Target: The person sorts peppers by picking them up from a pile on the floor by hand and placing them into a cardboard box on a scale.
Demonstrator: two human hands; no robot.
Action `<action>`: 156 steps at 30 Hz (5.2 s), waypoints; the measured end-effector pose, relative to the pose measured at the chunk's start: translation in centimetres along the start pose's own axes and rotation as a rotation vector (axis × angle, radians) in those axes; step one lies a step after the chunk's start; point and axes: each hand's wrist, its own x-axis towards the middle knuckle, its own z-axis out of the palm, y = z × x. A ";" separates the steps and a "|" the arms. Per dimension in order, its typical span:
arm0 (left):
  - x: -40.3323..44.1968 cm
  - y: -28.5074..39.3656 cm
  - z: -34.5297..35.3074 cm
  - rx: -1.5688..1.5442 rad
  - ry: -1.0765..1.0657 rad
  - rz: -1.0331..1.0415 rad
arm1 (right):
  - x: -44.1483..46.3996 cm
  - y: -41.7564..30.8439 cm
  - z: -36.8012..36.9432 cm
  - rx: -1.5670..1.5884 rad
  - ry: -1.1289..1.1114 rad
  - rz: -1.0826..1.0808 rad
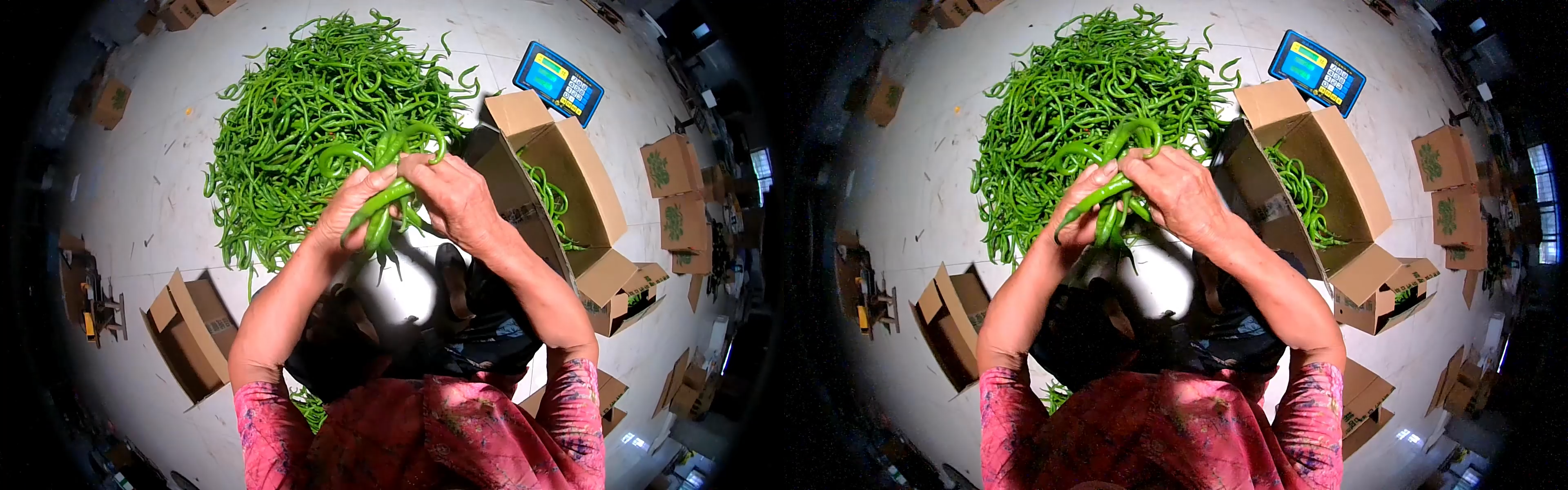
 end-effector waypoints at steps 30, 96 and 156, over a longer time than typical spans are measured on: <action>-0.9 3.9 -1.4 0.020 0.132 0.156 | -2.7 9.2 -7.9 1.058 0.908 0.843; 0.2 4.0 2.6 0.279 0.346 0.579 | -2.1 1.2 -1.1 1.467 0.447 1.098; 4.5 7.4 12.9 0.889 0.224 0.696 | -4.7 3.4 -5.4 1.506 0.670 0.935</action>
